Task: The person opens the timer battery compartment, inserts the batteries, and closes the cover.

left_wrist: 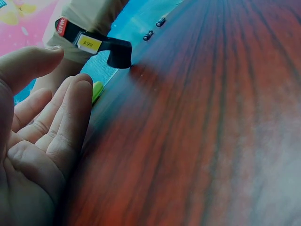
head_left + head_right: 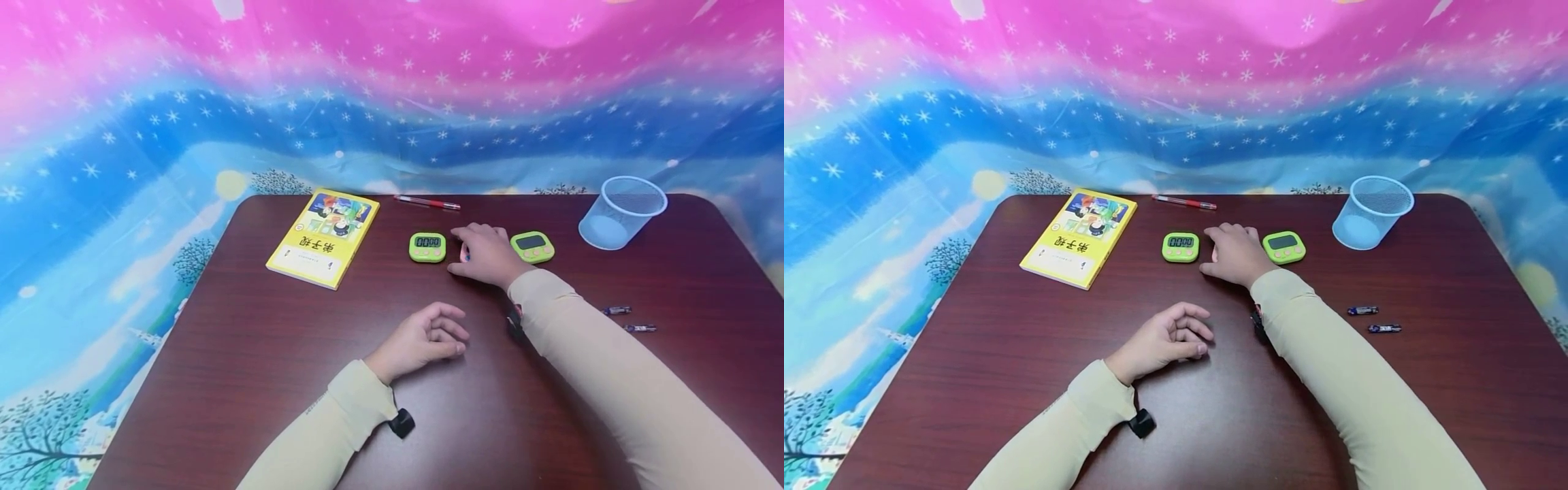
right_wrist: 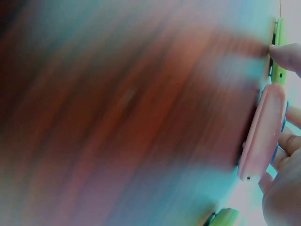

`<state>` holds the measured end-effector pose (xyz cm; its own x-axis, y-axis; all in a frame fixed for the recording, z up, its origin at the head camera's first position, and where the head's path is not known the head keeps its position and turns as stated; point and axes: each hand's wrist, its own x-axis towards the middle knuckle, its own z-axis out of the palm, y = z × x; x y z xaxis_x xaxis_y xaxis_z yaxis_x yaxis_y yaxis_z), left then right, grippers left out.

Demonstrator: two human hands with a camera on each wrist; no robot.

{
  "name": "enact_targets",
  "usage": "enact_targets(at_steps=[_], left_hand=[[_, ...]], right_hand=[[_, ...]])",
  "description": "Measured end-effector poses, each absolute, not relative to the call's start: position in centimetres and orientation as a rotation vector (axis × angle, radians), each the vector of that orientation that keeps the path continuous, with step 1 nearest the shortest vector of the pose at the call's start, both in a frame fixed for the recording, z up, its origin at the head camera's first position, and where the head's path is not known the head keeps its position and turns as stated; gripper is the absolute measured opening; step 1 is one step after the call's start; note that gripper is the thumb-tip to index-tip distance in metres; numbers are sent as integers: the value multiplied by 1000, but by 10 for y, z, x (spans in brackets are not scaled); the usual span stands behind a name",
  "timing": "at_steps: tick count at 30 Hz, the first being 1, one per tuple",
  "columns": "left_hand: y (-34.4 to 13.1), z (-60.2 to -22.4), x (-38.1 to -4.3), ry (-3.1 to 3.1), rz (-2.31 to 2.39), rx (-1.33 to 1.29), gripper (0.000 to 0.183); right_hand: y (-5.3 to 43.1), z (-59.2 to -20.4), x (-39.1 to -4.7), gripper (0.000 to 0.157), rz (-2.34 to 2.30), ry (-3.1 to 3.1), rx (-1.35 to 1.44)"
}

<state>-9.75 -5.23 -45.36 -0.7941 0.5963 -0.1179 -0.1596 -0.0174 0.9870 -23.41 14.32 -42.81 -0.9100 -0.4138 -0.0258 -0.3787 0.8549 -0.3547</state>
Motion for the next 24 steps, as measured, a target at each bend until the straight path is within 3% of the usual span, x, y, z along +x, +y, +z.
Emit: enact_targets(at_steps=[24], left_hand=[[-53,-453,-98,1750,1852,473,51]], right_hand=[[185,-425,-225,73,-455,2927,-681]])
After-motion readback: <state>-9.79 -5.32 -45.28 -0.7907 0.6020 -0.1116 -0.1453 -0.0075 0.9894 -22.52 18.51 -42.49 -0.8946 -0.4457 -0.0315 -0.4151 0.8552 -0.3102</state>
